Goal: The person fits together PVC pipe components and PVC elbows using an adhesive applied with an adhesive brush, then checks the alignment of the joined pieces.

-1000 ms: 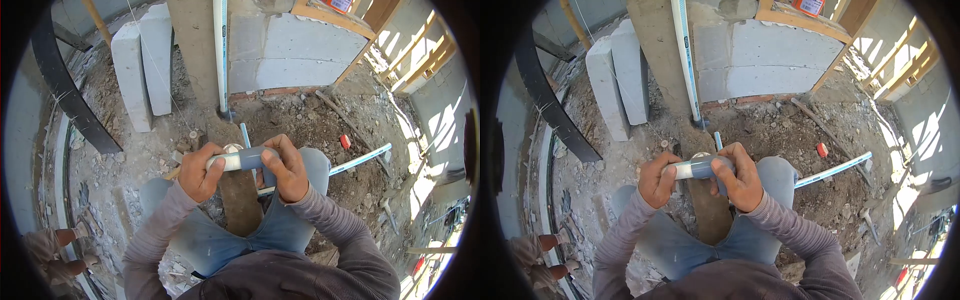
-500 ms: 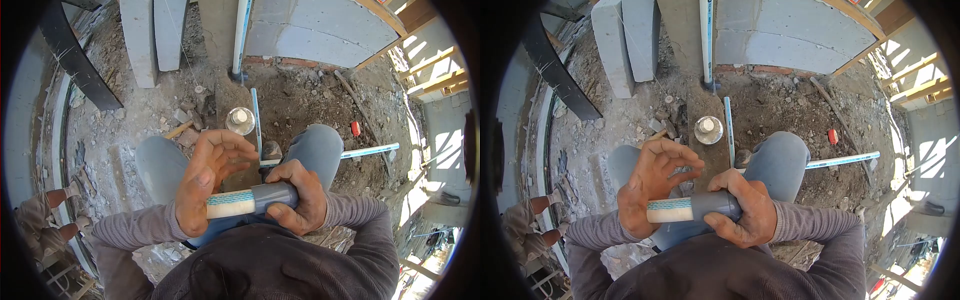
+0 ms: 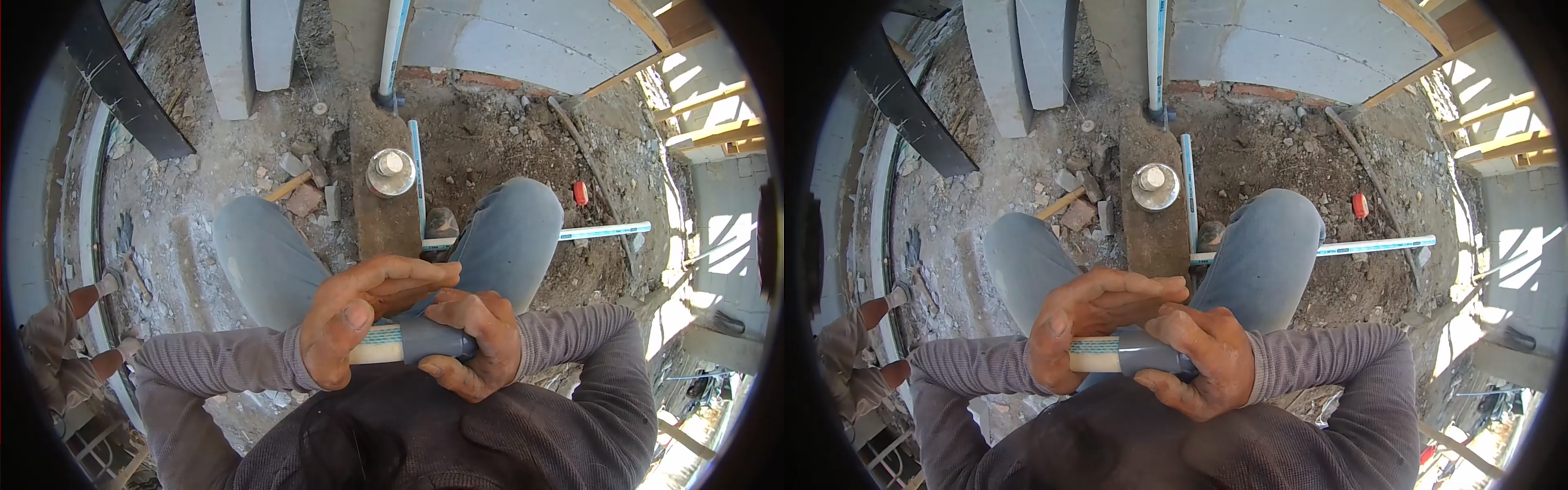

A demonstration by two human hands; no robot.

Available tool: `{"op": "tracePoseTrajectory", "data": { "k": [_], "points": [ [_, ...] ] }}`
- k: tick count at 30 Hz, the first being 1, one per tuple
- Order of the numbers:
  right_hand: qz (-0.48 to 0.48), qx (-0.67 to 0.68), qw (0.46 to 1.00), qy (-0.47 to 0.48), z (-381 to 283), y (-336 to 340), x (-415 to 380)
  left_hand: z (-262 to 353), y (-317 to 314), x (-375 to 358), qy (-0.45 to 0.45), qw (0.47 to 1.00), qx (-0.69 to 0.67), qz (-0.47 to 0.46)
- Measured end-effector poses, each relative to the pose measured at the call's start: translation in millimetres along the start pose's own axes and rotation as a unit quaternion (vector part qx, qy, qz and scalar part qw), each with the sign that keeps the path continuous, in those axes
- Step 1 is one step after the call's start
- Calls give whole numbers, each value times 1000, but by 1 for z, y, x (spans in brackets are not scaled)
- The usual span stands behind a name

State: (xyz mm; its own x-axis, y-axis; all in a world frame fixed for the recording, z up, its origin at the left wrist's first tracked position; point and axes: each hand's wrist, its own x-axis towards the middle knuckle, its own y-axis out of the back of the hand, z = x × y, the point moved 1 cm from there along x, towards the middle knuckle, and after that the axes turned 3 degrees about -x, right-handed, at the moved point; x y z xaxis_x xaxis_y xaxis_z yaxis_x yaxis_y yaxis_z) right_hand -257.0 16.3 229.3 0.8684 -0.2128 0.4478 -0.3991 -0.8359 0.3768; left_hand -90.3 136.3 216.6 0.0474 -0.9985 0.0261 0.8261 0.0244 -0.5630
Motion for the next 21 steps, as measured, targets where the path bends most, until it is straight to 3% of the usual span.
{"op": "tracePoseTrajectory", "data": {
  "k": [9,17,21],
  "points": [
    [20,-35,999,36,-10,1,-1,2,-11,-3,-67,998,11,-7],
    [-21,17,1000,17,-8,-8,-22,-13,-17,-16,-112,992,47,-33],
    [-26,20,999,8,-11,-7,-22,-16,-25,-22,-121,992,26,-3]
  ]
}}
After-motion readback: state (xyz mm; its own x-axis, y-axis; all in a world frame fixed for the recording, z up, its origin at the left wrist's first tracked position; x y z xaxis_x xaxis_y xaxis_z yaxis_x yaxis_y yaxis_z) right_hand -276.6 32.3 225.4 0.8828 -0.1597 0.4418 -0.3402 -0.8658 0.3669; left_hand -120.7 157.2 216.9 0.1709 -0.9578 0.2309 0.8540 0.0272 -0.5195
